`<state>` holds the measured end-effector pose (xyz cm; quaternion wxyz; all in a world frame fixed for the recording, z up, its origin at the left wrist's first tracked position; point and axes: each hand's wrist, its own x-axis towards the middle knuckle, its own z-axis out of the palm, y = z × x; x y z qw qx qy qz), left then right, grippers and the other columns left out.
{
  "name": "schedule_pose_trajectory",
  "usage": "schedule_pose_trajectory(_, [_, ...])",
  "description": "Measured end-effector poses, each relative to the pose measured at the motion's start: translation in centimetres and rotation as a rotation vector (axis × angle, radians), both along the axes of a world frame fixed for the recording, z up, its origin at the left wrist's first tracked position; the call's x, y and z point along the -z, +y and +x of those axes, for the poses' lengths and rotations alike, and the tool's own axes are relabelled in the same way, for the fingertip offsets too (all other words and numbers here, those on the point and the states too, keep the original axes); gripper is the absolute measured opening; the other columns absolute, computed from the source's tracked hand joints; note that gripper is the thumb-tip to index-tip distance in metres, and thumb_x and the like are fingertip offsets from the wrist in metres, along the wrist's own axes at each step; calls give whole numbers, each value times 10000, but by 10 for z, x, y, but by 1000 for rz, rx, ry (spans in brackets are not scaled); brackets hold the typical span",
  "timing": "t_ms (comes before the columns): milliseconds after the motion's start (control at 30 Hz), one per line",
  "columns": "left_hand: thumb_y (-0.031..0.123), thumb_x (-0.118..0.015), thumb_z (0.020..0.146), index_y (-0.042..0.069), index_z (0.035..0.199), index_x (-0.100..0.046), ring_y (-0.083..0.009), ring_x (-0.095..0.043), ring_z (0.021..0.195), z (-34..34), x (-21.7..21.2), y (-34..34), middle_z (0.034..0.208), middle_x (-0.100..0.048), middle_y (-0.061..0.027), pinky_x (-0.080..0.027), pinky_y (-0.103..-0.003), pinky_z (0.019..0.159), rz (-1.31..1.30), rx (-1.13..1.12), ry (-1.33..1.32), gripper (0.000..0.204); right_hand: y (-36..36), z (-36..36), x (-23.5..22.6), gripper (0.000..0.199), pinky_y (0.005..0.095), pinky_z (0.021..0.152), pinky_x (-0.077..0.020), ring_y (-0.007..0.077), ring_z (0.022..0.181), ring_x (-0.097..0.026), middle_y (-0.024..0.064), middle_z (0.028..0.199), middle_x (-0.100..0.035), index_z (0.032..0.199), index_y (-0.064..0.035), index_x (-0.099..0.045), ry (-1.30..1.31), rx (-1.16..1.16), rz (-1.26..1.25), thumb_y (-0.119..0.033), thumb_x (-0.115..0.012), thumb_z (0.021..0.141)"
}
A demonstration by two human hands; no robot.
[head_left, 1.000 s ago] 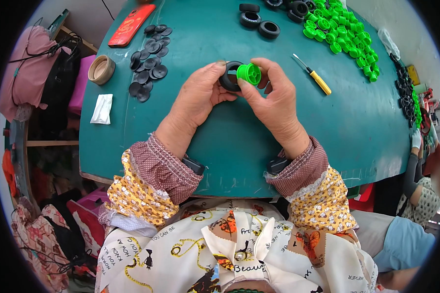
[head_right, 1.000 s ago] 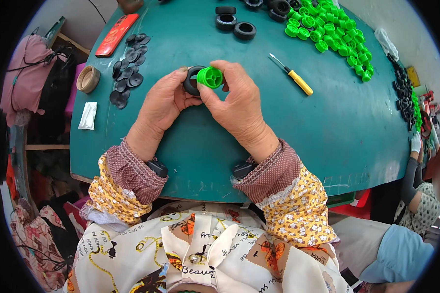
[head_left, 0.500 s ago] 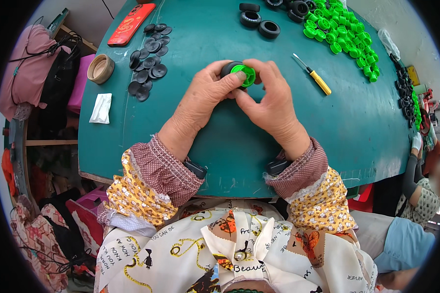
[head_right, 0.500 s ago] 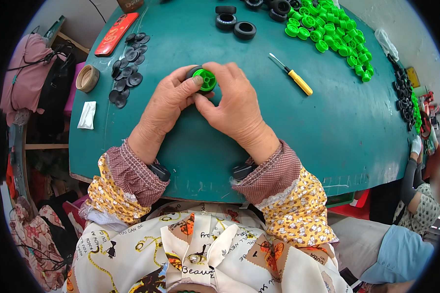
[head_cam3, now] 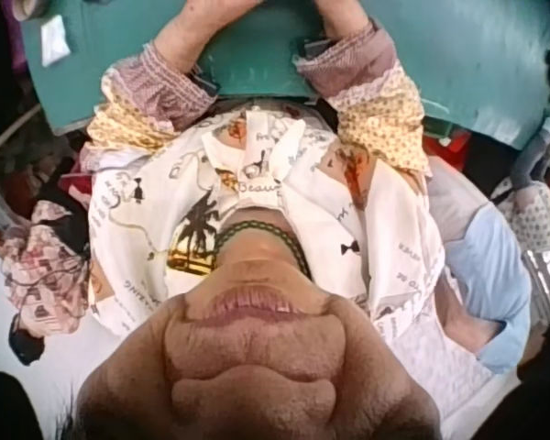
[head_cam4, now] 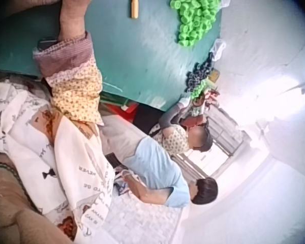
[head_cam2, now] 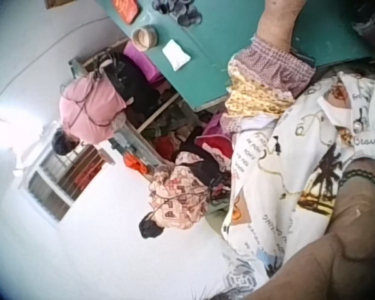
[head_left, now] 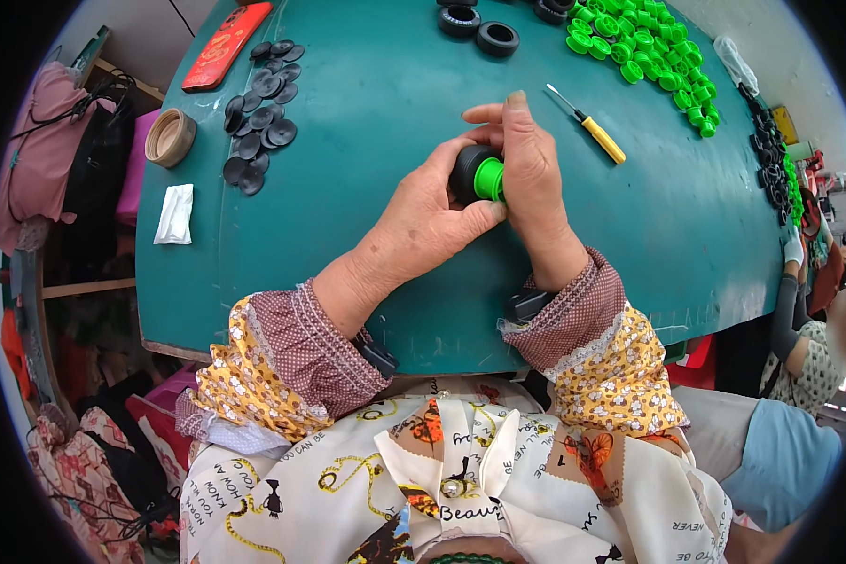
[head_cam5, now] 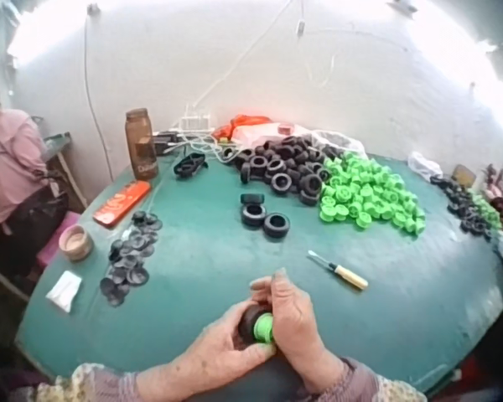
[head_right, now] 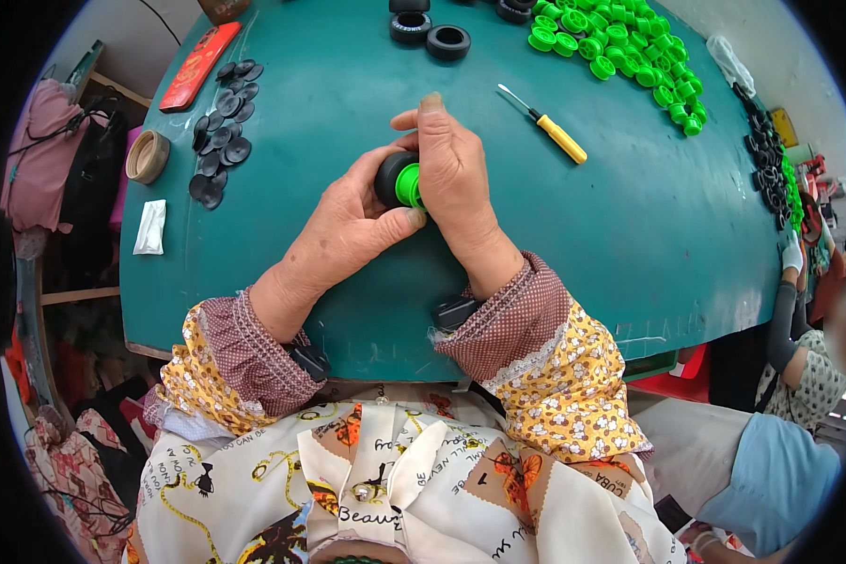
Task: The person is assembling toy car tires by fitting the rubber tire onto the plastic rim and adding a hubcap.
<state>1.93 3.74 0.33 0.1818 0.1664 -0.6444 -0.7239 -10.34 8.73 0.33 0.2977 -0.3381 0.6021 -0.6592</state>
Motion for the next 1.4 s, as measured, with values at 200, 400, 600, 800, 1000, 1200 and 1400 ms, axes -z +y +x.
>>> schedule_pose_trajectory(200, [-41,-484,736,-18,1247,-331,-84,-482,862,0,-1,9,987,-460,-46,-421,-215,741,-102,-69,-69,533,1,2,0,500,243,596,-447,133,632,-548,83,699,-572,845,45,-581,98,14,-51,-395,-360,928])
schedule_pose_trajectory(400, [-48,-437,736,-19,1235,-340,-73,-465,764,2,0,12,920,-460,-39,-407,-208,659,-189,-126,-80,509,0,5,2,433,242,576,-453,136,624,-561,80,821,-592,926,30,-549,229,18,-96,-351,-344,940])
schedule_pose_trajectory(600, [-28,-432,758,-24,1231,-346,-106,-488,784,1,-6,13,940,-492,-78,-422,-237,693,-261,-134,-112,481,1,6,2,405,266,568,-456,154,625,-575,99,835,-597,936,23,-540,400,47,-101,-324,-332,945])
schedule_pose_trajectory(800, [-3,-455,785,-28,1226,-348,-157,-526,839,2,-1,14,954,-525,-120,-433,-274,748,-282,-154,-123,454,0,8,2,397,277,560,-457,172,606,-576,118,831,-597,933,28,-536,468,65,-75,-309,-326,947])
schedule_pose_trajectory(1000, [8,-456,794,-28,1225,-345,-186,-539,847,1,-4,15,956,-534,-147,-434,-291,764,-308,-153,-151,447,-1,8,2,384,276,548,-455,173,602,-576,118,829,-595,932,28,-535,489,89,-134,-299,-334,947])
schedule_pose_trajectory(1200, [19,-461,796,-27,1225,-344,-184,-539,851,0,-2,20,959,-534,-148,-432,-292,771,-311,-165,-129,447,0,6,2,386,273,525,-439,155,577,-556,113,767,-584,908,16,-547,445,87,-19,-315,-351,942])
schedule_pose_trajectory(1400, [1,-476,798,-20,1222,-358,-129,-526,872,-5,5,8,971,-525,-88,-428,-255,777,-166,-80,-69,441,-3,-6,9,408,269,537,-431,141,589,-535,103,707,-571,900,19,-556,357,68,-97,-341,-368,935])
